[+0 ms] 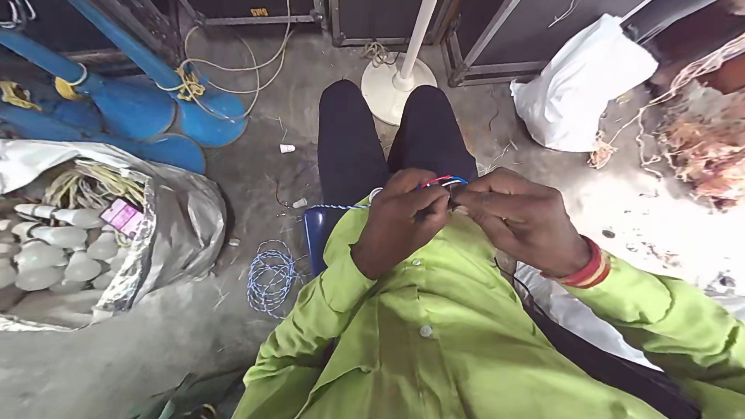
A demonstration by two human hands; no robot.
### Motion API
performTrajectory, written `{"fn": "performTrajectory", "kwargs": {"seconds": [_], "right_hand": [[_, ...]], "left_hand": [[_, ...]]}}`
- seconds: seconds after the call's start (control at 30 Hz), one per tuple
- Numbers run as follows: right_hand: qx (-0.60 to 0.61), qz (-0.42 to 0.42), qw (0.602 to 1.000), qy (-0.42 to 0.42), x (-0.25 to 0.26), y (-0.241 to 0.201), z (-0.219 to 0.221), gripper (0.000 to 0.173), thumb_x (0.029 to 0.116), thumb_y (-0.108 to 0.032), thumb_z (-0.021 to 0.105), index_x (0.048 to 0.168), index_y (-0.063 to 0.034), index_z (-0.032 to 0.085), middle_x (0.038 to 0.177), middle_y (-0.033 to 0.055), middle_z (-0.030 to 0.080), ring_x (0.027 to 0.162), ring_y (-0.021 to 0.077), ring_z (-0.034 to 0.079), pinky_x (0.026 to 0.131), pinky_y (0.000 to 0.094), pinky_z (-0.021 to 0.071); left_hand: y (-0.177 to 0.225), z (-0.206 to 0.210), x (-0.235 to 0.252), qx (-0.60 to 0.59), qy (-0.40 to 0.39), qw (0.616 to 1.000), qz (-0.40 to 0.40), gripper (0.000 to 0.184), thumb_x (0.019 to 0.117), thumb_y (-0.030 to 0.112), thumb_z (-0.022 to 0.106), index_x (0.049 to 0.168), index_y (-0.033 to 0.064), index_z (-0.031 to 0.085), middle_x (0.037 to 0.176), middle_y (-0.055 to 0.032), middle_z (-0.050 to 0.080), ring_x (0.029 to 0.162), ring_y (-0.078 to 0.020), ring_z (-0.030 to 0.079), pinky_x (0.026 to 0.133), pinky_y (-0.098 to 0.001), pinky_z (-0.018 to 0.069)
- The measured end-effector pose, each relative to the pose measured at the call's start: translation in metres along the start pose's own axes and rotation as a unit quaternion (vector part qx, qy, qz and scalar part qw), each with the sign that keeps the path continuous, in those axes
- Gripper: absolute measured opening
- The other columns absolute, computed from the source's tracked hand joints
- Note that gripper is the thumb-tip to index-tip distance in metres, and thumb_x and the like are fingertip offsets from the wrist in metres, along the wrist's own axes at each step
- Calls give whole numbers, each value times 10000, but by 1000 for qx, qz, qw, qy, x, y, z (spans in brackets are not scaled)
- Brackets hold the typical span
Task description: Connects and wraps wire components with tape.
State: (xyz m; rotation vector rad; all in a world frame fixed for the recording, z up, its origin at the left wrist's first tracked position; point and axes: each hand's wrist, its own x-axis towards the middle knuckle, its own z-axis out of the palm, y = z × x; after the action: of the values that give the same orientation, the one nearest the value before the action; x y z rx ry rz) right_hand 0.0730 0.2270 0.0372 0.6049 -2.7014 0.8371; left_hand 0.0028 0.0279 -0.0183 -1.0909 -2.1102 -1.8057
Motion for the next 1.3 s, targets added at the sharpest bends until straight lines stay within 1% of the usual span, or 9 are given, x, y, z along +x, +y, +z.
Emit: {"fn": "performTrajectory", "kwargs": {"seconds": [0.07, 0.17, 0.33, 0.47, 0.6, 0.8, 1.0, 1.1, 1.3], "right_hand": [[11, 2, 1000, 2, -2, 2, 2, 232, 980, -115, 586, 1050, -15, 783, 954, 97, 699, 929, 161, 639, 821, 275, 529], [46, 12, 999, 6, -5, 6, 4, 224, 982, -124, 601, 1056, -20, 785, 966, 85, 699, 936, 131, 645, 829, 254, 540], [73, 11, 997, 23, -6, 12, 8, 217, 994, -133, 611, 1042, -13, 785, 960, 96, 702, 927, 140, 648, 809, 261, 544], [72, -5, 997, 27, -10, 17, 12, 225, 994, -92, 580, 1020, -5, 786, 944, 122, 703, 934, 184, 643, 823, 282, 528], [94, -3, 995, 43, -19, 28, 20, 229, 987, -71, 566, 1010, -6, 784, 962, 132, 713, 941, 196, 648, 840, 300, 527], [148, 33, 986, 64, -31, 41, 25, 197, 981, -100, 624, 1038, 4, 782, 989, 127, 708, 969, 172, 656, 863, 279, 548], [153, 31, 985, 73, -33, 44, 26, 176, 972, -95, 640, 1028, -25, 793, 966, 104, 712, 946, 168, 657, 856, 291, 548], [150, 27, 986, 75, -36, 46, 26, 196, 977, -113, 621, 1030, -34, 792, 970, 102, 718, 944, 171, 661, 852, 296, 548], [157, 43, 982, 93, -42, 52, 29, 198, 975, -159, 634, 1028, -58, 796, 976, 71, 719, 957, 145, 669, 857, 291, 564]], "left_hand": [[-2, 2, 0, -13, -3, 1000, -7, 73, 883, 24, 695, 873, -10, 759, 990, -142, 702, 917, -144, 672, 798, -239, 571], [2, -5, -1, -61, -36, 996, -60, 55, 894, 25, 699, 894, -14, 739, 1021, -115, 677, 813, -78, 654, 689, -198, 575], [0, -18, 2, -78, -98, 989, -77, 137, 964, 64, 678, 1012, -29, 767, 1087, -124, 692, 914, -95, 674, 782, -231, 591], [6, -12, 4, -14, -99, 993, -55, 103, 915, 15, 692, 965, -36, 766, 1062, -147, 686, 921, -112, 666, 799, -225, 576], [2, 3, 5, 20, -95, 993, -61, 66, 892, 25, 694, 877, -13, 746, 1017, -145, 693, 910, -132, 650, 796, -243, 554], [3, 5, 12, -21, -131, 982, -137, 112, 938, 37, 673, 978, -32, 752, 1057, -125, 690, 806, -64, 645, 693, -196, 567], [12, 7, 13, 53, -146, 982, -104, 110, 929, 79, 726, 986, 6, 783, 1069, -124, 708, 895, -91, 689, 779, -217, 595], [17, 11, 12, 96, -148, 981, -86, 106, 930, 66, 708, 981, 9, 782, 1078, -130, 712, 975, -120, 687, 841, -232, 580], [9, 26, 6, 78, -138, 982, -104, 150, 987, 64, 614, 996, -21, 737, 1103, -152, 677, 992, -160, 660, 865, -265, 566]]}}
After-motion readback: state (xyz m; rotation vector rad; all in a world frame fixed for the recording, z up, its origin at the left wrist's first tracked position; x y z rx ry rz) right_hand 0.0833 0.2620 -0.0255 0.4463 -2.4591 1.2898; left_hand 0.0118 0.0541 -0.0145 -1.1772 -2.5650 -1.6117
